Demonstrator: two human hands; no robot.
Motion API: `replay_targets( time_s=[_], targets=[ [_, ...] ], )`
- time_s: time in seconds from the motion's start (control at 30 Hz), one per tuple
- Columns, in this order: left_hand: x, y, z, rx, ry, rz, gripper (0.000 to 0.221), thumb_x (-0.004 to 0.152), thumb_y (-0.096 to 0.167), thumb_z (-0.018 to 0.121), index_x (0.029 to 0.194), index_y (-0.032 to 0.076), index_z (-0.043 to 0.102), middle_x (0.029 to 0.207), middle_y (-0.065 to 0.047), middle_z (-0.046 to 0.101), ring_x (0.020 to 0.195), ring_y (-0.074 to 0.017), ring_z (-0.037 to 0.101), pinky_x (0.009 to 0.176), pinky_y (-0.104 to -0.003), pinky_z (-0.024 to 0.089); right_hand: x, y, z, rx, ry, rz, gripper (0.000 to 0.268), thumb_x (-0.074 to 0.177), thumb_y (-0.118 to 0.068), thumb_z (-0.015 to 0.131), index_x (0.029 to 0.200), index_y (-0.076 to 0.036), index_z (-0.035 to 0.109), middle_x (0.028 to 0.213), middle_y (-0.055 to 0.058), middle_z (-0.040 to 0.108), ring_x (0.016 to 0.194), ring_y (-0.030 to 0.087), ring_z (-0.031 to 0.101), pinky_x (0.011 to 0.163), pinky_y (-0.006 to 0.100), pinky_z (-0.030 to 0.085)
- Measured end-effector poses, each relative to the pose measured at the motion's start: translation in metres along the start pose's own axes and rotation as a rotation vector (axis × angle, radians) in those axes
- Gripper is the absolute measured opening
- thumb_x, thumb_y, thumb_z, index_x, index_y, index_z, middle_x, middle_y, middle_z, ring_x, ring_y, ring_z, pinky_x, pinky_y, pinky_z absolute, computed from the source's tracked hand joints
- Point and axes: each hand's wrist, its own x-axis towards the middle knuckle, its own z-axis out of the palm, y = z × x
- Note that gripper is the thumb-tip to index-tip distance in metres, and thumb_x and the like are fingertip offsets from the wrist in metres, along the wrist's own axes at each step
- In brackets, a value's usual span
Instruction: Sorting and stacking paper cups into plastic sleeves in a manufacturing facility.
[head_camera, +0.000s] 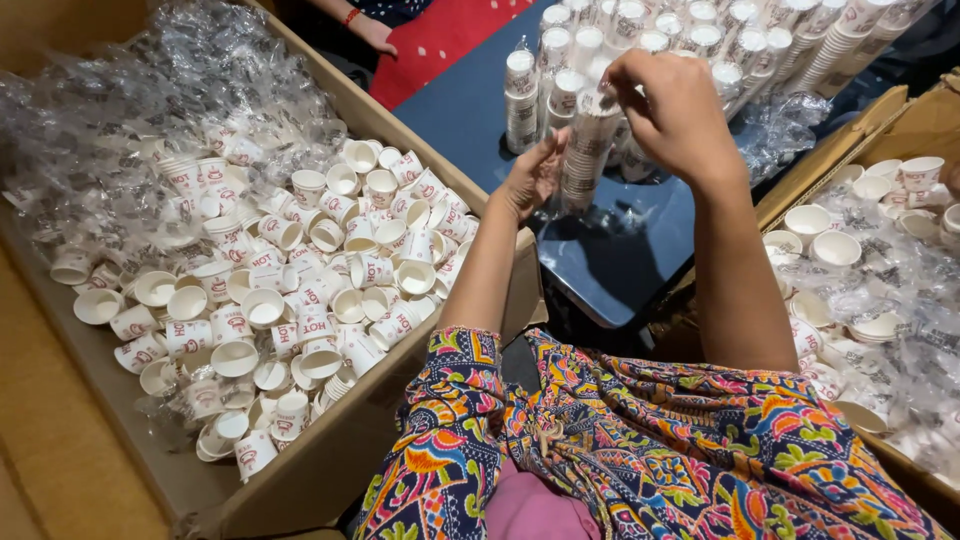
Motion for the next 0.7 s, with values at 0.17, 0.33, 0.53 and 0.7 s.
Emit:
replay_targets(
  time_s=[0.17, 0.33, 0.53, 0.7],
  targets=[
    [0.01, -0.011, -0.01, 0.228, 0.127, 0.202, 0.086, 0.087, 0.043, 0.08, 0.155, 0.004, 0.046, 0.131, -0.012, 0.063, 0.12, -0.0241, 0.058, 0.098, -0.037, 0.045, 0.003, -0.003, 0.007, -0.234, 0.014, -0.067, 0.006, 0.101, -0.008, 0.079, 0.103, -0.013, 0.076, 0.087, 0.0, 0.073, 0.087, 0.02, 0.065, 0.085, 0.043, 0.046],
    [0.009, -0.009, 0.001, 0.408, 0.183, 0.279, 0.084, 0.074, 0.008, 0.093, 0.146, 0.004, 0.051, 0.131, -0.009, 0.067, 0.124, -0.0215, 0.063, 0.11, -0.036, 0.05, -0.004, 0.01, 0.019, -0.067, -0.056, -0.056, 0.013, 0.094, -0.009, 0.084, 0.106, -0.01, 0.076, 0.099, 0.002, 0.075, 0.092, 0.021, 0.064, 0.081, 0.038, 0.047],
    [0.018, -0.02, -0.017, 0.514, 0.297, 0.46, 0.076, 0.074, 0.002, 0.094, 0.14, 0.004, 0.057, 0.133, -0.008, 0.068, 0.124, -0.0188, 0.064, 0.111, -0.034, 0.051, -0.015, 0.021, 0.018, -0.073, 0.28, 0.049, 0.015, 0.094, 0.002, 0.08, 0.106, -0.007, 0.075, 0.103, 0.006, 0.075, 0.098, 0.02, 0.067, 0.09, 0.037, 0.052],
    [0.021, -0.019, -0.016, 0.523, 0.429, 0.419, 0.071, 0.072, 0.002, 0.092, 0.133, 0.005, 0.057, 0.124, -0.007, 0.071, 0.117, -0.0174, 0.068, 0.104, -0.034, 0.054, -0.018, 0.007, 0.025, 0.136, -0.092, 0.015, 0.02, 0.092, -0.006, 0.083, 0.11, -0.012, 0.076, 0.104, 0.007, 0.073, 0.095, 0.022, 0.071, 0.08, 0.034, 0.058]
  ],
)
